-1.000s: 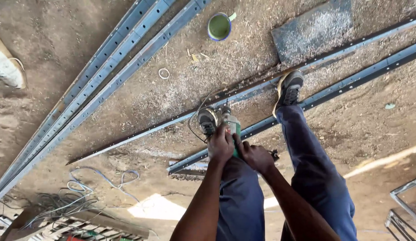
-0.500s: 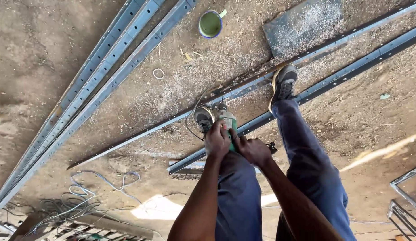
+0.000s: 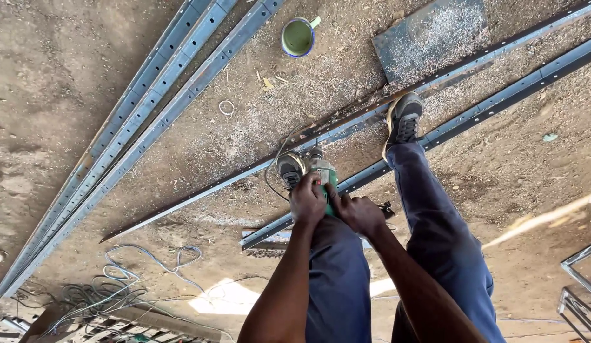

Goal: Using a power drill to create a series of holes in long metal bars on the ground.

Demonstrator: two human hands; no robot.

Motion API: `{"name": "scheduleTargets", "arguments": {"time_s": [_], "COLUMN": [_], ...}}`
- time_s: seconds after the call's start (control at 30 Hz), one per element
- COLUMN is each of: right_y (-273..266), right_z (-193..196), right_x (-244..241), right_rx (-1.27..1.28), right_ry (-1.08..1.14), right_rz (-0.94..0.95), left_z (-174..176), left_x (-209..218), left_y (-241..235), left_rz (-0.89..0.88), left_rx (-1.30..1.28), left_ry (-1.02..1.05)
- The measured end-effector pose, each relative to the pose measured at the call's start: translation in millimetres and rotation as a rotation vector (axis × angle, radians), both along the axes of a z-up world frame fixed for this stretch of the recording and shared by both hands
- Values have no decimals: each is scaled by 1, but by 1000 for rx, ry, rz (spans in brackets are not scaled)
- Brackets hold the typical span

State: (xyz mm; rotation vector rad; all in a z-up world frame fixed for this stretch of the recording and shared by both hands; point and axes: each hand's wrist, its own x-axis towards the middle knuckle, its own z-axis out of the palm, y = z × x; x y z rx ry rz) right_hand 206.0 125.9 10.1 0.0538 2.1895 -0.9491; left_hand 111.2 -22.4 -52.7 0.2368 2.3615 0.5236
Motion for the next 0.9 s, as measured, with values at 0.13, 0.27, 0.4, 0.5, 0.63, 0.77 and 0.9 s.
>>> {"name": "scheduleTargets", "arguments": {"time_s": [0.13, 0.27, 0.4, 0.5, 0.63, 0.77, 0.9], "right_y": [-7, -7, -5, -4, 4, 7, 3], "right_z": [-5, -11, -9, -8, -2, 0, -5], "right_x": [3, 3, 6, 3, -5, -8, -2], "right_rx": [41, 37, 31, 28, 24, 25, 49], "right_ry": [28, 29, 35, 5, 18, 25, 64], "right_rz": [4, 1, -10, -2, -5, 10, -8], "left_z": [-6, -7, -3, 3, 0, 0, 5], "left_x": [1, -1, -1, -5, -3, -4, -7], "left_y": [-6, -3, -2, 3, 2, 3, 5], "left_rz": [-20, -16, -25, -2, 2, 27, 18], "left_rx": [29, 32, 34, 34, 28, 37, 33], "left_ry": [61, 73, 65, 46, 44, 26, 2]}}
